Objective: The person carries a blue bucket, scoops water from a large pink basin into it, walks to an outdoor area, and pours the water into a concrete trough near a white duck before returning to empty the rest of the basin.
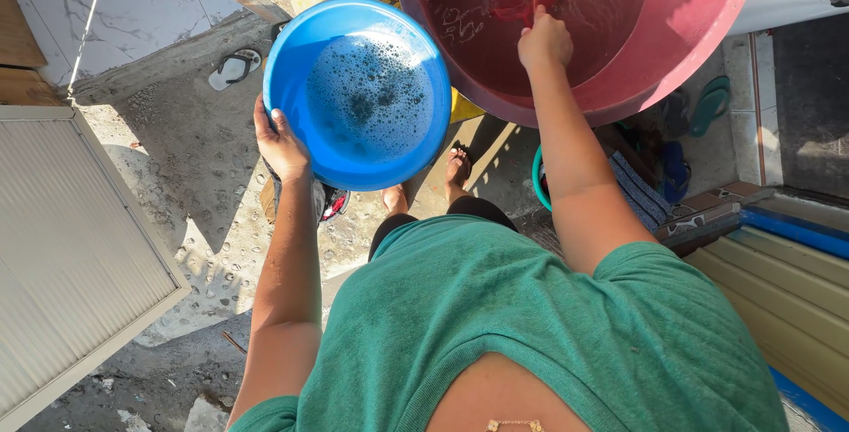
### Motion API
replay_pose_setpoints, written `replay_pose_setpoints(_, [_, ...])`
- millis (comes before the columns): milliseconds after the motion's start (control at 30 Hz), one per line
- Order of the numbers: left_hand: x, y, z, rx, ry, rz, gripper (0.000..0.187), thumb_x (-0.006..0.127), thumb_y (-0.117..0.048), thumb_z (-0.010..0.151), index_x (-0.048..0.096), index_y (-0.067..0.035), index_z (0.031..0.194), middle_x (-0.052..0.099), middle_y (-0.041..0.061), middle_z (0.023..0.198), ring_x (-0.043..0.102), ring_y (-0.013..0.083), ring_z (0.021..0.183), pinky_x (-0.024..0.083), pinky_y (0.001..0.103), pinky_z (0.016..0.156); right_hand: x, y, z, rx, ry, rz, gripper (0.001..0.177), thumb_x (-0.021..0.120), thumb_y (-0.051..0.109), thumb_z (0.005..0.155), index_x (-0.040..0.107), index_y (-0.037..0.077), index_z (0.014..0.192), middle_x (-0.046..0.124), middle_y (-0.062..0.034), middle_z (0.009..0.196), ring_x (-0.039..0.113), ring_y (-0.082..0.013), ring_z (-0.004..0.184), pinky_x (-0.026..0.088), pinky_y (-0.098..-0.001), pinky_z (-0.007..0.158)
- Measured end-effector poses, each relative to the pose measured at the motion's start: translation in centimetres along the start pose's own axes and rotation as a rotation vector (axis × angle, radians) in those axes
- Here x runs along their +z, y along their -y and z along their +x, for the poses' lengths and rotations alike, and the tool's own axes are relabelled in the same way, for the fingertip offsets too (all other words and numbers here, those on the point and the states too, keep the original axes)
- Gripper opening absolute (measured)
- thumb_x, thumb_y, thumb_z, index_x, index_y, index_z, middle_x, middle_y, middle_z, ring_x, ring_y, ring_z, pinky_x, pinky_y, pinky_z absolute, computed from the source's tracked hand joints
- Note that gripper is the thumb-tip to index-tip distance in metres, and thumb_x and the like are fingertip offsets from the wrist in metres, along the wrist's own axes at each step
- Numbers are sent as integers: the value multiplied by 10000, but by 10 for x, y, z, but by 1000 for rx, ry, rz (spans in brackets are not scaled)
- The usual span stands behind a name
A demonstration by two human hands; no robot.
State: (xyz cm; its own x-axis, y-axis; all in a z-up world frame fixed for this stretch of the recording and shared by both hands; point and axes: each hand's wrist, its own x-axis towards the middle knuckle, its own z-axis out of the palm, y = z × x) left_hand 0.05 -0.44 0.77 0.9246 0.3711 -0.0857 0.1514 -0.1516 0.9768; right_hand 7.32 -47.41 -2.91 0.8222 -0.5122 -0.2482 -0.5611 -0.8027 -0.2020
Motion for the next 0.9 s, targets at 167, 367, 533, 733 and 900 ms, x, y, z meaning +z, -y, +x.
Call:
replay_pose_setpoints(167, [2, 4, 1, 34, -15, 9, 441, 524, -326, 1119, 513, -65, 1474, 680, 142, 1341, 677, 229, 1203, 561, 366, 1038, -12, 18, -19, 107, 227, 507, 320, 629, 174, 956, 699, 179, 1268, 677, -104, 725, 656, -218, 549, 535, -375, 496])
replay_pose_setpoints(367, [6, 0, 2, -75, -50, 135, 449, 482, -323, 1087, 505, -103, 1478, 670, 122, 1339, 690, 218, 1180, 575, 357, 999, -52, 28, -64, 154, 453, 1248, 324, 594, 114, 1011, 736, 118, 1302, 584, 4, 619, 497, -91, 413, 373, -262, 368])
replay_pose_setpoints(533, [9, 6, 8, -46, -50, 201, 433, 471, -321, 1100, 508, -107, 1475, 629, 144, 1338, 684, 235, 1177, 577, 371, 989, -115, 35, -118, -71, 297, 1172, 391, 605, 50, 997, 657, 96, 1382, 570, 14, 635, 474, -57, 419, 344, -234, 359])
replay_pose_setpoints(733, [11, 14, 10, -39, -56, 246, 418, 460, -309, 1099, 517, -136, 1475, 635, 145, 1322, 700, 245, 1156, 579, 379, 986, -145, 22, -168, -208, 165, 975, 365, 651, -19, 1020, 709, 0, 1380, 614, -26, 737, 495, -74, 491, 347, -250, 410])
replay_pose_setpoints(900, [13, 14, 8, -15, -56, 292, 398, 461, -317, 1107, 528, -168, 1470, 632, 156, 1270, 704, 255, 1113, 576, 393, 971, -135, 20, -203, -491, -91, 709, 539, 732, -6, 961, 617, 28, 1487, 720, -108, 901, 685, -137, 729, 534, -301, 635])
